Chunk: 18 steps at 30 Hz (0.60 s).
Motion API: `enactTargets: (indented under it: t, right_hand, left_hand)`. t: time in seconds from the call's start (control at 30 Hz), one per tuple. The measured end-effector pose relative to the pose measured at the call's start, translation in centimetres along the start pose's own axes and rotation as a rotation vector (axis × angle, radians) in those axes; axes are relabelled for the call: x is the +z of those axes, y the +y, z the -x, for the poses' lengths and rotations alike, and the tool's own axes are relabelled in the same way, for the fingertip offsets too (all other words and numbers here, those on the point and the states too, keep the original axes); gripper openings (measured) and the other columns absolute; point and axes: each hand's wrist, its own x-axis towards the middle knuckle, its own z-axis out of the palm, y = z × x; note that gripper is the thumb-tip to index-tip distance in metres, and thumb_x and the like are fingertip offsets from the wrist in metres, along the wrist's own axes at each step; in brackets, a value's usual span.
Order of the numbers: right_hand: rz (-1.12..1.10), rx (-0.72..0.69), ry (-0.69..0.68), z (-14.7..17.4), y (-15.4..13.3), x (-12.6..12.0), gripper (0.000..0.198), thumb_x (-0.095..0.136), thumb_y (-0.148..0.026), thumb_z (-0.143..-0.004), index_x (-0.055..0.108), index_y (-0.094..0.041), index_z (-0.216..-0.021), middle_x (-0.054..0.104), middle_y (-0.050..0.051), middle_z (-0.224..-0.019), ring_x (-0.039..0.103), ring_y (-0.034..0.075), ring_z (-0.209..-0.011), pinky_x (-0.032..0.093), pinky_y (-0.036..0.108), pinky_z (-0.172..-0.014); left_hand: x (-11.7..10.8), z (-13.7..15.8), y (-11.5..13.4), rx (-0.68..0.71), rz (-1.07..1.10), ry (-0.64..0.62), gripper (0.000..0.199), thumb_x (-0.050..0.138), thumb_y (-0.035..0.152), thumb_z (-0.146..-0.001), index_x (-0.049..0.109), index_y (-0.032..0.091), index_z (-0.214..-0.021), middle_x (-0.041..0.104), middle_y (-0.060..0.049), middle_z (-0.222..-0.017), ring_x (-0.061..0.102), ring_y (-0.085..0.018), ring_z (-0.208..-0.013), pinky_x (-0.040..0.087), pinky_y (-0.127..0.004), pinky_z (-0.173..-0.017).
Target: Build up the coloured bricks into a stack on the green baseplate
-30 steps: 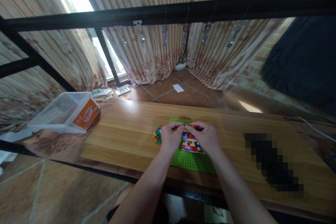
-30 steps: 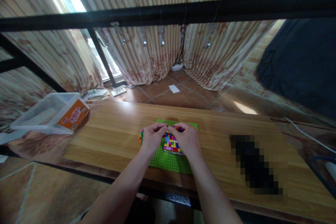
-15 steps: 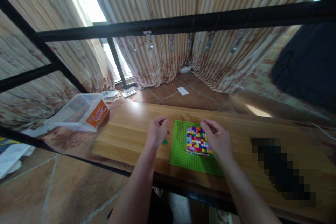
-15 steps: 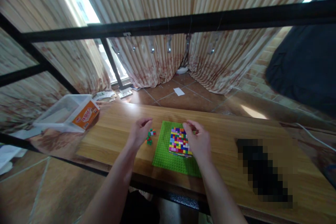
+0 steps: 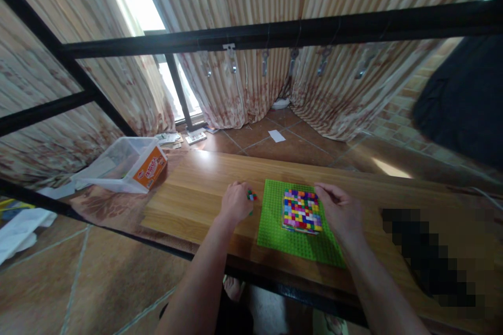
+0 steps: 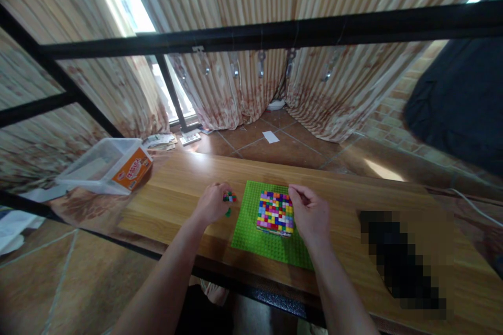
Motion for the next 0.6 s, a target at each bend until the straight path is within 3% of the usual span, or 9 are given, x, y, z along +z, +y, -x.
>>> enactTargets:
  t: [0.2, 0.43, 0.6]
  right_hand:
    - [0.011, 0.005, -0.002, 0.0, -0.3, -0.1, 0.028, 0.064, -0.045, -0.077, 0.076, -0.021, -0.085, 0.077, 0.007, -0.087, 0.070, 0.026, -0.086, 0.054, 0.039, -0.080]
    - [0.003, -0.002, 0.000, -0.1, -0.2, 0.1, 0.028, 0.063, -0.045, -0.077, 0.075, -0.020, -0.084, 0.077, 0.007, -0.086, 0.070, 0.026, -0.084, 0.054, 0.039, -0.079]
    - [0.110, -0.179, 0.015, 0.3, -1.7, -0.2, 0.028, 0.057, -0.044, -0.084, 0.074, -0.022, -0.087, 0.074, 0.007, -0.091, 0.067, 0.023, -0.086, 0.052, 0.038, -0.082]
  left_hand:
    - [0.6, 0.0, 0.3, 0.042, -0.056, -0.009, 0.028, 0.053, 0.009, -0.075, 0.074, 0.022, -0.089, 0.071, -0.008, -0.097, 0.062, -0.023, -0.091, 0.045, -0.031, -0.082]
    - [0.4, -0.1, 0.5, 0.048, -0.062, 0.007, 0.017, 0.055, 0.015, -0.078, 0.071, 0.021, -0.080, 0.070, -0.010, -0.091, 0.063, -0.024, -0.090, 0.046, -0.032, -0.080]
    - [-0.8, 0.3, 1.1, 0.088, 0.165, 0.062, 0.013, 0.057, 0.016, -0.078, 0.068, 0.020, -0.083, 0.071, -0.006, -0.089, 0.064, -0.021, -0.088, 0.047, -0.031, -0.081]
